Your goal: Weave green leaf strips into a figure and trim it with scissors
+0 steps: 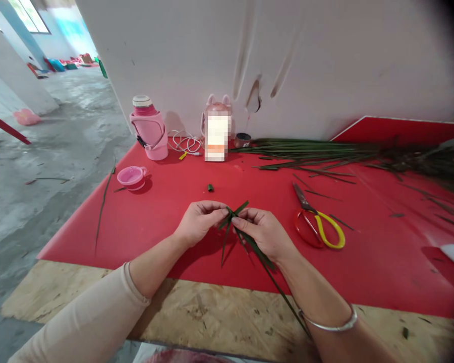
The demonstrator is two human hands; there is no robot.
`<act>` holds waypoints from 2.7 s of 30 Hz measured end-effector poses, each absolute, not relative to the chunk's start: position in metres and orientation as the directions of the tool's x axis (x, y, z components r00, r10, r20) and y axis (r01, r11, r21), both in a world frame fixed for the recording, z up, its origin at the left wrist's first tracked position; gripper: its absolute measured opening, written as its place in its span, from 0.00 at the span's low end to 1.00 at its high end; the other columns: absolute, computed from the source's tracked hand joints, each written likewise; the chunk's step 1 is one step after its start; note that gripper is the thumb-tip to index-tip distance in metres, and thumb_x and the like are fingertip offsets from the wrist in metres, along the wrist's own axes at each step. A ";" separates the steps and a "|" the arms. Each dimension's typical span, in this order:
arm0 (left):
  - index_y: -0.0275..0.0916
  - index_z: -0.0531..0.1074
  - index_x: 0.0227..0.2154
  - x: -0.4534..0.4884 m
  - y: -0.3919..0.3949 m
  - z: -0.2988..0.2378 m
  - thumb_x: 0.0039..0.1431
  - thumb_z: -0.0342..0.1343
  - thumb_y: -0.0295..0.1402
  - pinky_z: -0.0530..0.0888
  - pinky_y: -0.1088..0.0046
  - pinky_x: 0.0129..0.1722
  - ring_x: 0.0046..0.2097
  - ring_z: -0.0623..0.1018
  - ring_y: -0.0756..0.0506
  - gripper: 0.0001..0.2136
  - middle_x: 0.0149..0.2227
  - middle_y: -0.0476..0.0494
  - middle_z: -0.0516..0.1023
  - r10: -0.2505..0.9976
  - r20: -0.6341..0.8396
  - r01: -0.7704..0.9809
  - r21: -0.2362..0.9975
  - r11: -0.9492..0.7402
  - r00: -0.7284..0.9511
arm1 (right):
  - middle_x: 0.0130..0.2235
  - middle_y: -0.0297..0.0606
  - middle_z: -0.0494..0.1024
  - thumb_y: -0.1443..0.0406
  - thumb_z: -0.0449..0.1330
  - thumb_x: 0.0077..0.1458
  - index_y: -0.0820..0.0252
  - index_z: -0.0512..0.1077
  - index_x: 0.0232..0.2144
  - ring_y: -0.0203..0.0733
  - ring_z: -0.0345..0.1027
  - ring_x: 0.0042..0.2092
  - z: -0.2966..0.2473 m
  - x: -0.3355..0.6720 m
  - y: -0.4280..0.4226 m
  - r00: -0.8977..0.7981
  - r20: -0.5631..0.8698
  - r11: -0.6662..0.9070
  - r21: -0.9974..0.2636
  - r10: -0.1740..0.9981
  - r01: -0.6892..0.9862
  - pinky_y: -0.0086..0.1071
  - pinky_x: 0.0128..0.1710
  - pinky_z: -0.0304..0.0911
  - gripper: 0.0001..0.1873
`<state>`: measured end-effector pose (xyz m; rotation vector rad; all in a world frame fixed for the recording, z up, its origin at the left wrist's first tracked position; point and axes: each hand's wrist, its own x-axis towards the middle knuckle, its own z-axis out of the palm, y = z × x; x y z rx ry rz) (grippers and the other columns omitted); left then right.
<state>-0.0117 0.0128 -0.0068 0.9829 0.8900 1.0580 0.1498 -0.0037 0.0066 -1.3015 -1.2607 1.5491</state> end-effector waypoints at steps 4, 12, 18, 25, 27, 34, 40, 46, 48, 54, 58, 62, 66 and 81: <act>0.32 0.77 0.27 -0.012 0.013 -0.005 0.44 0.62 0.34 0.63 0.78 0.24 0.22 0.65 0.56 0.09 0.21 0.49 0.72 0.964 -0.114 -0.236 0.956 0.172 0.239 | 0.19 0.28 0.68 0.58 0.64 0.43 0.62 0.71 0.25 0.28 0.58 0.19 0.003 0.152 -0.003 -0.206 -0.208 -0.192 -0.977 0.956 0.092 0.24 0.19 0.55 0.12; 0.33 0.75 0.25 -0.013 0.012 -0.006 0.45 0.61 0.33 0.64 0.77 0.25 0.22 0.66 0.55 0.07 0.21 0.50 0.71 0.963 -0.063 -0.201 0.972 0.118 0.261 | 0.19 0.27 0.67 0.58 0.63 0.45 0.61 0.71 0.26 0.28 0.57 0.19 0.000 0.153 -0.003 -0.245 -0.214 -0.194 -0.975 0.945 0.105 0.24 0.18 0.54 0.11; 0.33 0.75 0.26 -0.012 0.011 -0.006 0.46 0.60 0.34 0.63 0.78 0.24 0.22 0.66 0.55 0.08 0.21 0.49 0.71 0.965 -0.079 -0.201 0.971 0.131 0.249 | 0.19 0.27 0.67 0.59 0.64 0.44 0.61 0.71 0.25 0.28 0.57 0.19 0.004 0.150 -0.004 -0.221 -0.195 -0.178 -0.979 0.955 0.095 0.24 0.18 0.54 0.11; 0.33 0.76 0.27 -0.012 0.012 -0.005 0.49 0.58 0.34 0.64 0.78 0.26 0.23 0.66 0.55 0.08 0.21 0.49 0.72 0.962 -0.025 -0.176 0.982 0.075 0.271 | 0.20 0.27 0.67 0.59 0.63 0.44 0.61 0.70 0.25 0.28 0.58 0.19 0.006 0.148 -0.005 -0.204 -0.190 -0.180 -0.982 0.960 0.066 0.24 0.18 0.54 0.11; 0.34 0.76 0.28 -0.011 0.012 -0.006 0.49 0.58 0.34 0.65 0.77 0.26 0.23 0.68 0.54 0.08 0.22 0.49 0.72 0.964 -0.022 -0.167 0.984 0.068 0.266 | 0.19 0.27 0.68 0.59 0.63 0.43 0.62 0.70 0.25 0.28 0.58 0.19 0.007 0.148 -0.005 -0.179 -0.188 -0.180 -0.982 0.966 0.060 0.24 0.19 0.54 0.11; 0.33 0.76 0.28 -0.009 0.011 -0.005 0.45 0.61 0.36 0.65 0.77 0.25 0.23 0.67 0.55 0.10 0.23 0.48 0.74 0.977 -0.071 -0.210 0.971 0.114 0.200 | 0.18 0.27 0.67 0.57 0.64 0.43 0.62 0.69 0.24 0.28 0.57 0.18 0.006 0.148 -0.004 -0.193 -0.206 -0.200 -0.979 0.959 0.049 0.24 0.18 0.53 0.13; 0.33 0.76 0.27 -0.010 0.011 -0.003 0.44 0.62 0.38 0.64 0.77 0.24 0.22 0.66 0.55 0.11 0.22 0.49 0.73 0.972 -0.076 -0.197 0.973 0.121 0.222 | 0.17 0.28 0.67 0.56 0.65 0.41 0.61 0.70 0.24 0.29 0.57 0.18 0.006 0.148 -0.005 -0.198 -0.239 -0.235 -0.971 0.951 0.041 0.25 0.18 0.53 0.14; 0.33 0.75 0.28 -0.010 0.011 -0.001 0.44 0.62 0.38 0.64 0.77 0.25 0.22 0.66 0.55 0.12 0.22 0.49 0.72 0.965 -0.070 -0.203 0.971 0.124 0.254 | 0.20 0.30 0.70 0.55 0.65 0.40 0.62 0.70 0.25 0.29 0.57 0.18 0.006 0.149 -0.004 -0.199 -0.244 -0.246 -0.969 0.949 0.017 0.25 0.18 0.53 0.15; 0.33 0.75 0.27 -0.010 0.012 0.000 0.45 0.61 0.38 0.64 0.77 0.25 0.22 0.65 0.55 0.11 0.21 0.50 0.71 0.959 -0.062 -0.192 0.974 0.118 0.275 | 0.19 0.29 0.69 0.56 0.64 0.41 0.61 0.70 0.25 0.29 0.57 0.18 0.006 0.148 -0.005 -0.193 -0.232 -0.229 -0.973 0.953 0.039 0.26 0.19 0.53 0.14; 0.33 0.74 0.26 -0.013 0.012 0.001 0.49 0.58 0.36 0.62 0.78 0.26 0.23 0.64 0.55 0.09 0.21 0.51 0.69 0.960 -0.039 -0.118 0.990 0.075 0.279 | 0.23 0.32 0.71 0.61 0.61 0.47 0.61 0.71 0.24 0.32 0.60 0.24 0.008 0.144 -0.008 -0.083 0.049 0.071 -0.957 0.995 0.282 0.27 0.24 0.56 0.09; 0.33 0.74 0.25 -0.015 0.014 -0.002 0.50 0.57 0.35 0.63 0.77 0.27 0.24 0.65 0.54 0.09 0.21 0.50 0.70 0.956 -0.034 -0.069 0.996 0.057 0.292 | 0.24 0.34 0.73 0.60 0.60 0.49 0.61 0.72 0.25 0.34 0.62 0.25 0.006 0.145 -0.009 -0.052 0.150 0.159 -0.906 0.987 0.393 0.27 0.24 0.56 0.09; 0.33 0.75 0.26 -0.015 0.015 -0.002 0.48 0.58 0.35 0.62 0.76 0.26 0.23 0.65 0.54 0.09 0.21 0.49 0.70 0.956 -0.077 -0.076 0.992 0.102 0.282 | 0.22 0.32 0.71 0.59 0.61 0.47 0.60 0.71 0.24 0.32 0.60 0.22 0.004 0.144 -0.008 -0.057 0.080 0.094 -0.942 0.995 0.322 0.27 0.22 0.55 0.10; 0.33 0.75 0.26 -0.013 0.014 -0.004 0.47 0.59 0.36 0.62 0.76 0.26 0.23 0.66 0.54 0.09 0.22 0.49 0.71 0.962 -0.092 -0.118 0.985 0.125 0.256 | 0.16 0.28 0.65 0.56 0.62 0.45 0.60 0.68 0.23 0.30 0.56 0.17 0.003 0.142 -0.007 -0.149 -0.171 -0.152 -0.980 0.974 0.131 0.26 0.17 0.53 0.13; 0.34 0.72 0.24 -0.013 0.013 0.000 0.49 0.57 0.35 0.62 0.77 0.25 0.22 0.65 0.54 0.08 0.20 0.50 0.70 0.953 -0.052 -0.113 0.990 0.089 0.297 | 0.17 0.28 0.67 0.55 0.64 0.42 0.60 0.69 0.24 0.30 0.58 0.17 0.003 0.143 -0.006 -0.138 -0.168 -0.152 -0.981 0.976 0.117 0.25 0.16 0.54 0.14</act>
